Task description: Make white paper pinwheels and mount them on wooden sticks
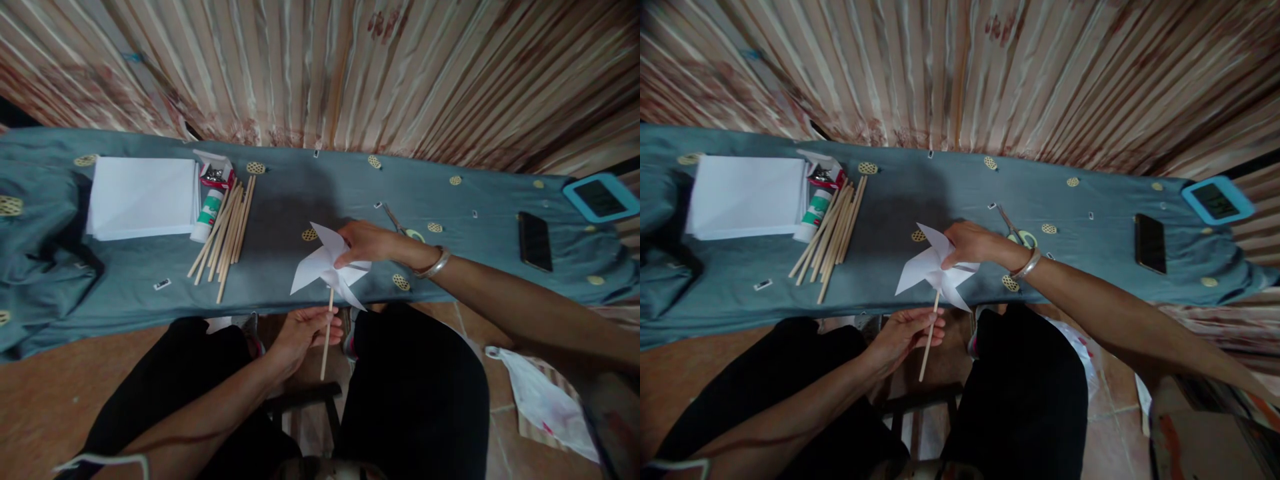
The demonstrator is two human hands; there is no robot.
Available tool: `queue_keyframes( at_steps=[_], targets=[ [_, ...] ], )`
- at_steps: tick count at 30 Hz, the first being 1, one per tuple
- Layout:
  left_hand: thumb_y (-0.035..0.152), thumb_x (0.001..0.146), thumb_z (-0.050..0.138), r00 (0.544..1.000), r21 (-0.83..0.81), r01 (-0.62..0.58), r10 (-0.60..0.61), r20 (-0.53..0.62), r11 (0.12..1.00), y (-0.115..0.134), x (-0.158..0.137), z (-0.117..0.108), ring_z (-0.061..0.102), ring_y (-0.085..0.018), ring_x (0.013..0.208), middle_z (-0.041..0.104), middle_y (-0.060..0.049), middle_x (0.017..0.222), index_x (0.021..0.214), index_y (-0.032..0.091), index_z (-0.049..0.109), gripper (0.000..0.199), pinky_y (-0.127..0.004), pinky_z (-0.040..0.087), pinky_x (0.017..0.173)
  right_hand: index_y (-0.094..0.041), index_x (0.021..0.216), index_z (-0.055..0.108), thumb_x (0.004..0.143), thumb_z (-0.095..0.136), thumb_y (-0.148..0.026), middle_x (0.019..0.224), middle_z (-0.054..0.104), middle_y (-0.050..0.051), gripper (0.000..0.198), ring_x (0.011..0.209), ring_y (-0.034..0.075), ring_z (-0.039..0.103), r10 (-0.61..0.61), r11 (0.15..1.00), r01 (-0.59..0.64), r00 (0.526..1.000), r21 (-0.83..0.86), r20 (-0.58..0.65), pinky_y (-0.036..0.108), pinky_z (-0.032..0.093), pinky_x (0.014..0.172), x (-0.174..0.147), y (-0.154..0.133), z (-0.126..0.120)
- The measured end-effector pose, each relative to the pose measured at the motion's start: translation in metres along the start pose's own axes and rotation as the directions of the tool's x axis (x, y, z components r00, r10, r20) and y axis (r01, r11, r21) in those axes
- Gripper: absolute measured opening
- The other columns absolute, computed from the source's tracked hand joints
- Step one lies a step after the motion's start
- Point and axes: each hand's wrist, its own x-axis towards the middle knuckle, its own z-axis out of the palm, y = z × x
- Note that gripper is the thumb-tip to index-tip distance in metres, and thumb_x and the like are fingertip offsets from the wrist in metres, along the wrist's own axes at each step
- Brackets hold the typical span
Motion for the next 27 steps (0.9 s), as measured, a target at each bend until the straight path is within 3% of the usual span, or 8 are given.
queue_keyframes(
  at_steps=[8, 15, 20, 27],
  targets=[
    [0.017, 0.075, 0.078, 1.0, 0.013, -0.001, 0.0, 0.022, 1.0, 0.002, 0.0, 0.0, 0.067, -0.012, 0.054, 0.072, -0.005, 0.069, 0.083, 0.009, 0.075, 0.012, -0.024, 0.058, 0.059, -0.016, 0.084, 0.072, 0.072, 0.074, -0.048, 0.074, 0.071, 0.006, 0.034, 0.063, 0.017, 0.06, -0.009, 0.999, 0.013, 0.997, -0.049, 0.08, 0.027, 0.035, 0.055, 0.005, -0.004, -0.005],
    [0.019, 0.075, 0.078, 1.0, 0.014, 0.01, -0.01, 0.013, 1.0, 0.003, 0.001, 0.002, 0.065, -0.011, 0.053, 0.07, -0.004, 0.067, 0.08, 0.01, 0.075, 0.01, -0.025, 0.057, 0.059, -0.017, 0.087, 0.073, 0.068, 0.075, -0.051, 0.076, 0.071, 0.003, 0.039, 0.066, 0.017, 0.062, -0.002, 0.999, -0.004, 0.989, 0.035, 0.15, 0.026, 0.037, 0.055, 0.007, 0.002, -0.011],
    [0.016, 0.078, 0.074, 1.0, 0.008, 0.017, -0.017, 0.01, 1.0, 0.005, 0.0, 0.004, 0.064, -0.011, 0.054, 0.069, -0.004, 0.067, 0.08, 0.009, 0.075, 0.007, -0.026, 0.057, 0.06, -0.017, 0.084, 0.073, 0.07, 0.075, -0.044, 0.076, 0.072, 0.004, 0.031, 0.065, 0.018, 0.063, -0.025, 0.999, 0.018, 0.985, 0.041, 0.171, 0.027, 0.039, 0.057, 0.007, -0.002, -0.012],
    [0.022, 0.071, 0.082, 0.999, 0.007, 0.01, -0.011, 0.03, 1.0, 0.004, 0.0, 0.003, 0.063, -0.011, 0.054, 0.068, -0.004, 0.066, 0.079, 0.008, 0.074, 0.018, -0.027, 0.056, 0.06, -0.016, 0.083, 0.073, 0.075, 0.073, -0.039, 0.071, 0.071, 0.004, 0.025, 0.062, 0.016, 0.061, -0.057, 0.996, 0.069, 0.98, -0.056, 0.192, 0.025, 0.038, 0.056, 0.007, -0.012, -0.014]
  ],
)
